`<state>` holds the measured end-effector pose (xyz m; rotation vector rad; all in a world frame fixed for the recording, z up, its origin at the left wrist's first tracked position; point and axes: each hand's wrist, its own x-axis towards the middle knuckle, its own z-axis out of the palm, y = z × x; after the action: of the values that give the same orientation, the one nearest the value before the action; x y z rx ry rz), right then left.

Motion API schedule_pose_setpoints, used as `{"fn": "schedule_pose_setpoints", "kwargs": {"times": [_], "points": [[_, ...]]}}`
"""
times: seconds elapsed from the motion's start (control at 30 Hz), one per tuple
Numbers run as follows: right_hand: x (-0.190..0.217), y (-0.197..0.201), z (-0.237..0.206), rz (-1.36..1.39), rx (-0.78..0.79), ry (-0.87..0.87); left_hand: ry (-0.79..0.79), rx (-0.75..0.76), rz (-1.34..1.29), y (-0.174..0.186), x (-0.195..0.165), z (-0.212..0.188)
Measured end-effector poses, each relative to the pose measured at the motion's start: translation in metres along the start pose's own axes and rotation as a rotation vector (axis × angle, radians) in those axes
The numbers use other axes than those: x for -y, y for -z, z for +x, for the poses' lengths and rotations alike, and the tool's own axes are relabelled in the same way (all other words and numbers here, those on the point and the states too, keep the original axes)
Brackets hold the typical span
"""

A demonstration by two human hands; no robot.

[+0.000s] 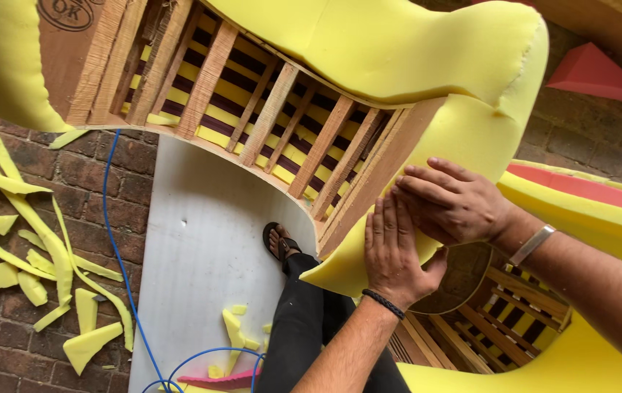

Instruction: The person shapes a yellow foam piece on a wooden chair frame by hand, pressing and smoothing the edges to fit the contours. They use a metal file to trim and refine the foam edges, then inspect the fit by lifting and repositioning the foam on the frame.

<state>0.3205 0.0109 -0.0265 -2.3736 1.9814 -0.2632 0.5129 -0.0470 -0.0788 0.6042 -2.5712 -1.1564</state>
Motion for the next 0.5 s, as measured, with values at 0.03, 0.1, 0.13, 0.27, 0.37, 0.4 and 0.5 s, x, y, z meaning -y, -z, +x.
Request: {"fn": "schedule_pose_setpoints", "kwargs": {"times": [0.03,0.1,0.13,0.27,0.37,0.4,0.5], "points": [[-0.003,0.005,0.004,0.024,0.014,-0.024,-0.012,-0.049,0.045,0.004,-0.002,0.005],[-0.004,0.009,0.013,0.059,0.013,-0.076,-0.008,-0.067,0.062,0.010,-0.006,0.012],[-0.004,0.009,0.017,0.042,0.024,-0.087,0.000,-0.070,0.066,0.011,-0.007,0.014],[-0.001,0.002,0.019,0.010,0.130,-0.179,0.023,-0.059,0.033,0.005,-0.001,0.019],[-0.002,-0.019,0.016,-0.033,0.181,-0.211,0.019,-0.107,0.021,-0.010,0.011,0.021],[-0.005,-0.023,0.013,-0.054,0.208,-0.213,0.011,-0.130,0.010,-0.014,0.013,0.020],[-0.008,-0.037,0.004,-0.015,0.217,-0.237,0.039,-0.115,-0.042,-0.028,0.019,0.019]]}}
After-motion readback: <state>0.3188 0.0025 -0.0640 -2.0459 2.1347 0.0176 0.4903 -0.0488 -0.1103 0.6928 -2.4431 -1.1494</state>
